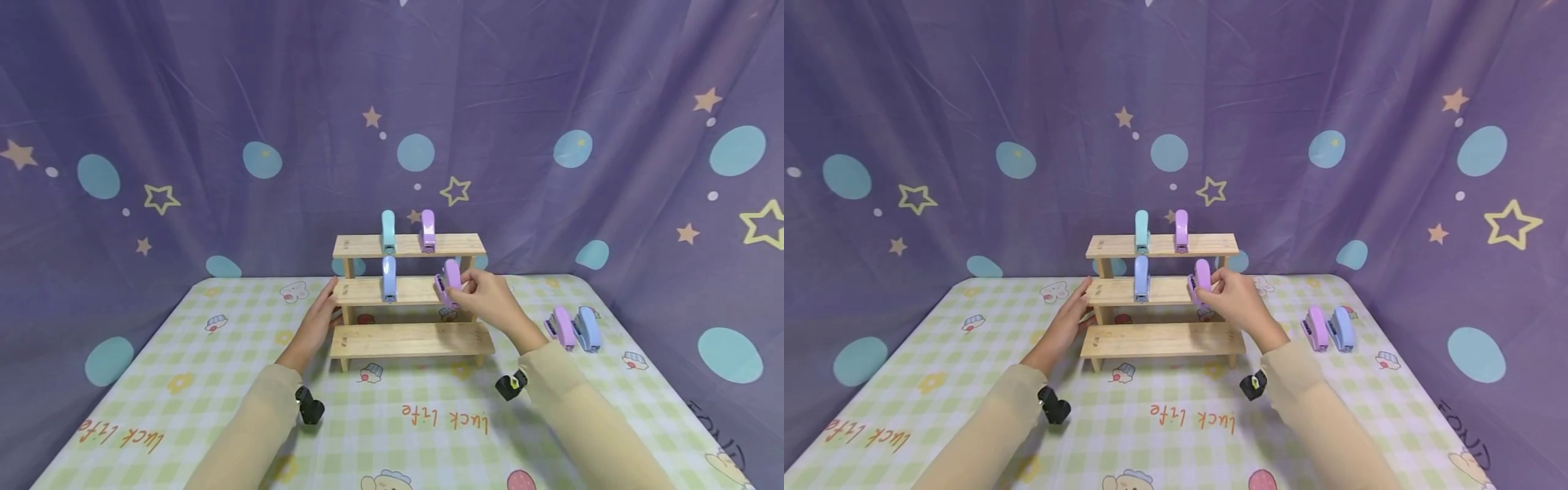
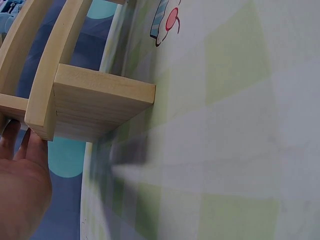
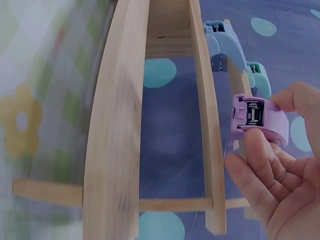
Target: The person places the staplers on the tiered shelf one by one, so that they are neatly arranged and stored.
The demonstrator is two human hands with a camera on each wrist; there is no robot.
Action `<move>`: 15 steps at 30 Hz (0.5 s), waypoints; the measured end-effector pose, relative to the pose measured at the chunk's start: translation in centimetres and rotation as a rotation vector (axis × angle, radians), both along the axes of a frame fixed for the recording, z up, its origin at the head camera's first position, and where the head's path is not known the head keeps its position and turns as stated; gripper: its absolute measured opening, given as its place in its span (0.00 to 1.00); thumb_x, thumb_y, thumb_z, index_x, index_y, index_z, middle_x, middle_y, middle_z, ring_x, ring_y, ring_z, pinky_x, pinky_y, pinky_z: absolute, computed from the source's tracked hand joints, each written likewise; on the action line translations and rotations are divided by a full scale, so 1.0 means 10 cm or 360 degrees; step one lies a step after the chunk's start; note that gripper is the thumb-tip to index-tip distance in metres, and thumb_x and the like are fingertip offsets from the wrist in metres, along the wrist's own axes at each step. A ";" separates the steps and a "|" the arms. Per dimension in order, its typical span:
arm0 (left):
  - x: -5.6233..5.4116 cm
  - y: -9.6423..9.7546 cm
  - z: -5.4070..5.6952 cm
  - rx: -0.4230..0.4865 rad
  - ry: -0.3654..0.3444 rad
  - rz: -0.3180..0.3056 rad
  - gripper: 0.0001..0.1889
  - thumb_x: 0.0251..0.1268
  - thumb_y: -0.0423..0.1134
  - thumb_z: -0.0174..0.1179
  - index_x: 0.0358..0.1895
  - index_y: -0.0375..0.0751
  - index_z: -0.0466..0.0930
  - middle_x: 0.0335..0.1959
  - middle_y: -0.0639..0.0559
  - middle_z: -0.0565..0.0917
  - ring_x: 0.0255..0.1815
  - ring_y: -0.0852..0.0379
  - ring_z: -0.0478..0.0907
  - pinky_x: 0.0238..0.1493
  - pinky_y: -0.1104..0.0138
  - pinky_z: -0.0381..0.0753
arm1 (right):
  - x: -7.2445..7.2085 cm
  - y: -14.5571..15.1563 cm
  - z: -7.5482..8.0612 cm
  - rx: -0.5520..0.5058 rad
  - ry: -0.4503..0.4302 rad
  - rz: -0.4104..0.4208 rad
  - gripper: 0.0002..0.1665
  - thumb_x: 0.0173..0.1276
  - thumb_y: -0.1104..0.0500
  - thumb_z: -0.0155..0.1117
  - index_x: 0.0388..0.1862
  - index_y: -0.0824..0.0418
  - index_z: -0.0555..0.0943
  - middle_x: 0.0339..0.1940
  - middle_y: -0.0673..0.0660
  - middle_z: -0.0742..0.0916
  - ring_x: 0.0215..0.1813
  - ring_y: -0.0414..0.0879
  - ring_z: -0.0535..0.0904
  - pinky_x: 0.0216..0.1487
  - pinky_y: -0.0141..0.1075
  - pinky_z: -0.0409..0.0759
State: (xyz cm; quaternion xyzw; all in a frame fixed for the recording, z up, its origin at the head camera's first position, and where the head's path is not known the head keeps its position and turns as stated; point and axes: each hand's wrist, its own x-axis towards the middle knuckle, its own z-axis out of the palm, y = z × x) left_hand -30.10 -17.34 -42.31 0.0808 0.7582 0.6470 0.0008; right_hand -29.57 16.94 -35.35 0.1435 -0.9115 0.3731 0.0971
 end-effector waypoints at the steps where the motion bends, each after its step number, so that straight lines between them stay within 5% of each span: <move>1: 0.00 0.00 0.00 0.0002 0.0002 0.0000 0.29 0.85 0.47 0.33 0.83 0.55 0.42 0.81 0.42 0.51 0.76 0.39 0.56 0.73 0.47 0.62 | -0.01 -0.02 0.00 0.0006 0.0000 0.0006 0.20 0.66 0.48 0.68 0.44 0.65 0.81 0.27 0.53 0.84 0.24 0.45 0.74 0.26 0.37 0.75; 8: 0.01 -0.01 0.00 0.0022 0.0003 -0.0013 0.29 0.85 0.47 0.34 0.83 0.55 0.42 0.81 0.41 0.50 0.77 0.38 0.54 0.74 0.46 0.60 | -0.05 -0.16 -0.01 0.0046 -0.0025 0.0028 0.22 0.66 0.47 0.68 0.43 0.65 0.80 0.27 0.53 0.83 0.24 0.44 0.74 0.25 0.35 0.75; 12: 0.10 0.02 0.15 0.0049 -0.0051 -0.0047 0.29 0.86 0.44 0.33 0.83 0.51 0.41 0.81 0.40 0.48 0.77 0.37 0.52 0.75 0.46 0.57 | -0.07 -0.22 0.00 0.0051 -0.0018 0.0028 0.21 0.66 0.47 0.69 0.42 0.64 0.81 0.27 0.53 0.83 0.24 0.45 0.75 0.24 0.35 0.74; 15: 0.09 0.02 0.14 0.0041 -0.0046 -0.0045 0.29 0.86 0.44 0.33 0.83 0.51 0.41 0.81 0.40 0.48 0.77 0.38 0.53 0.74 0.46 0.58 | -0.10 -0.26 0.00 0.0048 -0.0013 0.0012 0.20 0.65 0.47 0.69 0.40 0.63 0.81 0.26 0.52 0.84 0.25 0.44 0.76 0.25 0.35 0.75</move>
